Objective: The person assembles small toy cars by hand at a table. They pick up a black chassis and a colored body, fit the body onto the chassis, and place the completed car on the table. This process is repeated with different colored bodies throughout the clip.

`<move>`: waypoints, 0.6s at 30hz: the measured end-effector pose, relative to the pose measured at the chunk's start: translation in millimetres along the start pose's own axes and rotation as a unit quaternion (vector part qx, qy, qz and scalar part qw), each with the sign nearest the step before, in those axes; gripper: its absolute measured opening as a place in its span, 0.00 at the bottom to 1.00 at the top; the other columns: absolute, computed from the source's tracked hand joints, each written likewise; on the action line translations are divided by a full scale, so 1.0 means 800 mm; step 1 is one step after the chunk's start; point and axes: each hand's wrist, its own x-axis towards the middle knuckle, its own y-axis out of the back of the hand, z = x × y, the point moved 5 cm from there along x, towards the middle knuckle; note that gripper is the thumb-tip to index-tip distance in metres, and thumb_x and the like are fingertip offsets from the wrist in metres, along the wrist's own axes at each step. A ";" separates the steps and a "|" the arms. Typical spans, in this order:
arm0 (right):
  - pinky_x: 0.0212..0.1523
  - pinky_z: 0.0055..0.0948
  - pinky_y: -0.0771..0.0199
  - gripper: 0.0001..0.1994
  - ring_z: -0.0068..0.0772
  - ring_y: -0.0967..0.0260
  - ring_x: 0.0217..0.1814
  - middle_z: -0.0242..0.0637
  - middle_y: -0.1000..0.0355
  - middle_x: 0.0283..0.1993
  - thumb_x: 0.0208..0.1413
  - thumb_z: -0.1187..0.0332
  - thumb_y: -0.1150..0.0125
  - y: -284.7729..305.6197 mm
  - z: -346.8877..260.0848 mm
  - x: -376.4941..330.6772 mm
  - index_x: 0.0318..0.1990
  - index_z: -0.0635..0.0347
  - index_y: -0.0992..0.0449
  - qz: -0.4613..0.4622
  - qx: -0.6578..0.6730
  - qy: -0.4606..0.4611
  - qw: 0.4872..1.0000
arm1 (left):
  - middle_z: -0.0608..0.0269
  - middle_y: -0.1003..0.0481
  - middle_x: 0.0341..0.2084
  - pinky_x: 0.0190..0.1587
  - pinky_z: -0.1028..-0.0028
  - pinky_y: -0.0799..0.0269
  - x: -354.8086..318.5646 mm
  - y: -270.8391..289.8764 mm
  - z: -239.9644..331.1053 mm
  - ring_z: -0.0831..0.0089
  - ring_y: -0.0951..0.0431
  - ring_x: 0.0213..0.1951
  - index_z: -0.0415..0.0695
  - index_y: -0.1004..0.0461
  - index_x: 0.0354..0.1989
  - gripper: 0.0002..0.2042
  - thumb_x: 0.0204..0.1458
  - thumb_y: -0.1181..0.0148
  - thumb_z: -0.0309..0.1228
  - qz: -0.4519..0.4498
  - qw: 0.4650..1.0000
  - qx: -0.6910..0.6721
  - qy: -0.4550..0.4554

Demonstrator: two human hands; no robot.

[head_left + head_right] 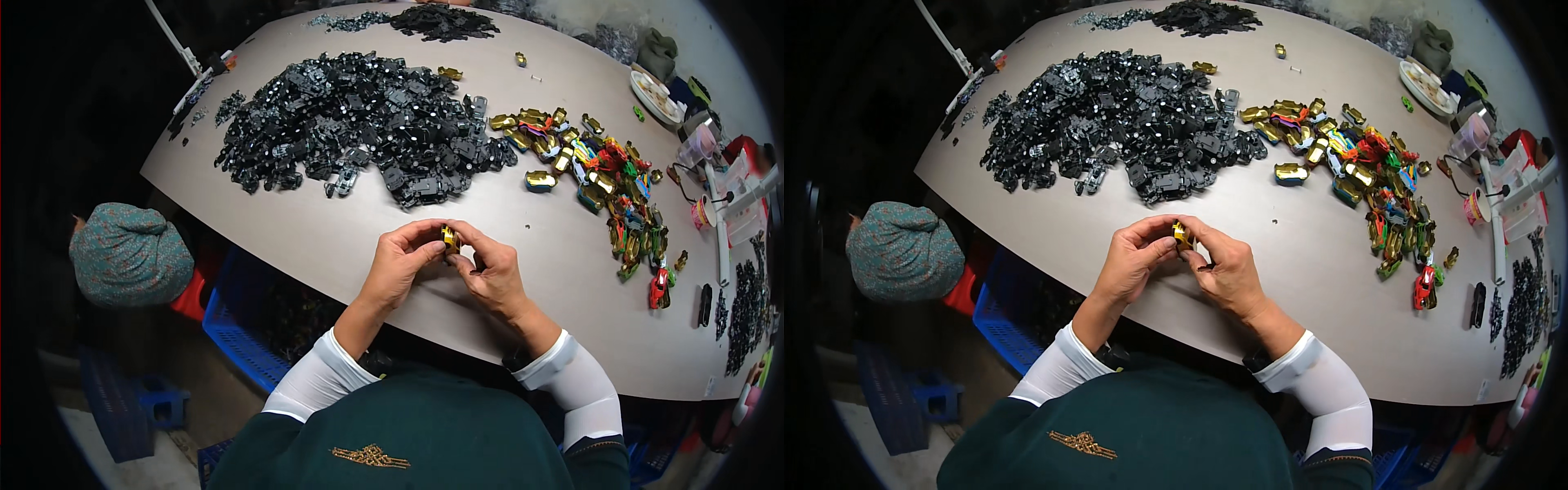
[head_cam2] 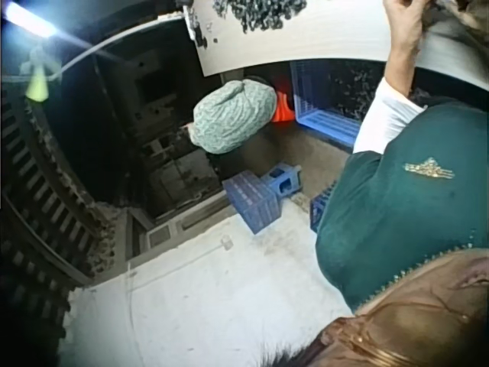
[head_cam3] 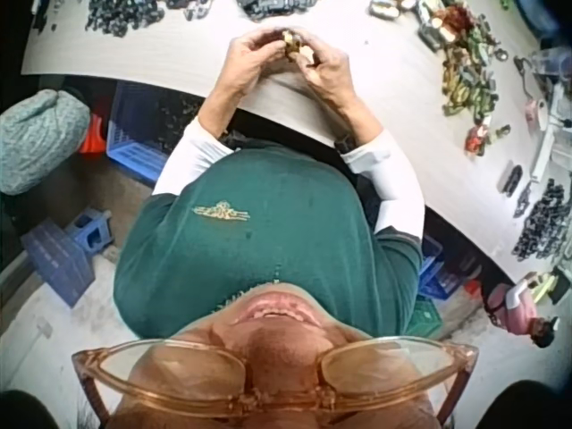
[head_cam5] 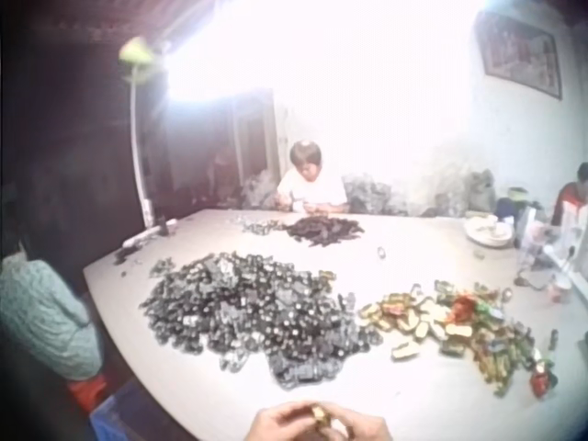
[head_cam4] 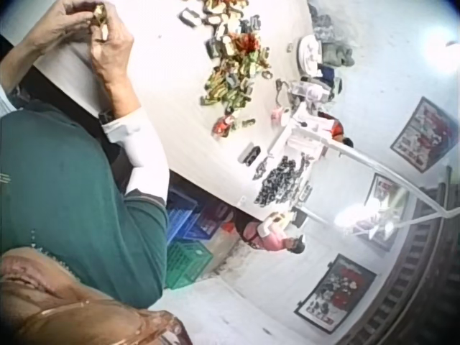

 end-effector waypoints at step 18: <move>0.32 0.23 0.26 0.25 0.25 0.25 0.31 0.37 0.23 0.33 0.48 0.80 0.35 0.002 0.022 -0.001 0.56 0.61 0.28 0.011 0.088 -0.058 0.994 | 0.59 0.22 0.40 0.42 0.79 0.24 0.007 -0.018 0.009 0.78 0.22 0.40 0.35 0.28 0.49 0.13 0.55 0.42 0.21 0.012 0.993 0.096 -0.067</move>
